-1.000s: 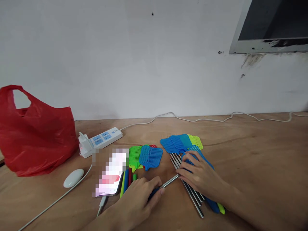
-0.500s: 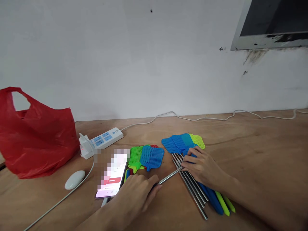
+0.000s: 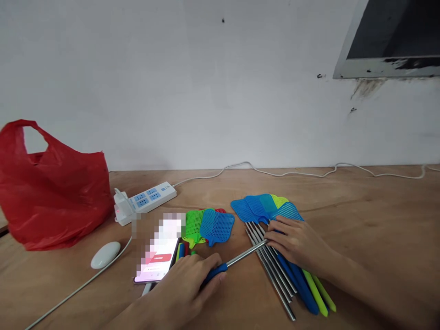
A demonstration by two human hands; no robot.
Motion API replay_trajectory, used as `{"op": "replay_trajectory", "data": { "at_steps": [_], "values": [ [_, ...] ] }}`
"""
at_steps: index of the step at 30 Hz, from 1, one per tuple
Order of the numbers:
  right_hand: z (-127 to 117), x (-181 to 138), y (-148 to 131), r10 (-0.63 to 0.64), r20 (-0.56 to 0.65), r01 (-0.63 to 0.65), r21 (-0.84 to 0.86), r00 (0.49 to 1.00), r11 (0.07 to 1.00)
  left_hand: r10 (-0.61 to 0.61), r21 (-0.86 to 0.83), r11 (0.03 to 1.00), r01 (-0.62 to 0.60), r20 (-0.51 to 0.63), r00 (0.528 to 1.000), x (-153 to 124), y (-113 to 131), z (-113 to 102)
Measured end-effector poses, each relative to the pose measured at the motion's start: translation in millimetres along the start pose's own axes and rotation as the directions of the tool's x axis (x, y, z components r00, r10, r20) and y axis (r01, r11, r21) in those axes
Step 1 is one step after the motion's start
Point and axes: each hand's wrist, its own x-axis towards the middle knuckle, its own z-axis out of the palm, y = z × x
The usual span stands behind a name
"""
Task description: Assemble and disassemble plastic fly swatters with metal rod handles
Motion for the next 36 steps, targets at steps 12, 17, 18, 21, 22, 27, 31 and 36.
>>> {"op": "replay_trajectory", "data": {
  "at_steps": [12, 17, 18, 21, 22, 27, 31, 36],
  "values": [
    [-1, 9, -2, -0.072, 0.059, 0.069, 0.057, 0.996, 0.996, 0.057, -0.005, 0.998, -0.058, -0.07, 0.996, 1, 2, 2],
    [3, 11, -20, -0.086, 0.052, 0.082, 0.06, 0.995, 0.995, 0.017, 0.026, 1.0, -0.016, -0.02, 1.0, 3, 11, 0],
    [4, 10, -22, -0.083, 0.043, 0.081, 0.057, 0.996, 0.995, 0.011, 0.022, 1.0, -0.011, -0.017, 1.0, 2, 12, 1],
    [6, 7, -25, -0.063, 0.021, 0.062, 0.048, 0.998, 0.997, 0.007, 0.016, 1.0, -0.006, -0.02, 1.0, 3, 14, 1],
    [6, 6, -25, -0.055, 0.017, 0.054, 0.044, 0.998, 0.998, 0.005, 0.015, 1.0, -0.005, -0.023, 1.0, 3, 14, 1],
    [5, 4, -28, -0.039, 0.041, 0.038, 0.032, 0.998, 0.999, -0.003, -0.024, 1.0, 0.003, -0.035, 0.999, 4, 16, 0],
    [-2, 2, -24, -0.013, 0.044, 0.012, 0.023, 0.999, 1.0, -0.012, -0.069, 0.998, 0.007, -0.059, 0.998, 1, 14, 2],
    [-9, -1, -18, 0.015, 0.007, -0.015, 0.084, 1.0, 0.996, 0.013, -0.097, 0.995, -0.022, -0.096, 0.995, -1, 14, 4]
  ]
}}
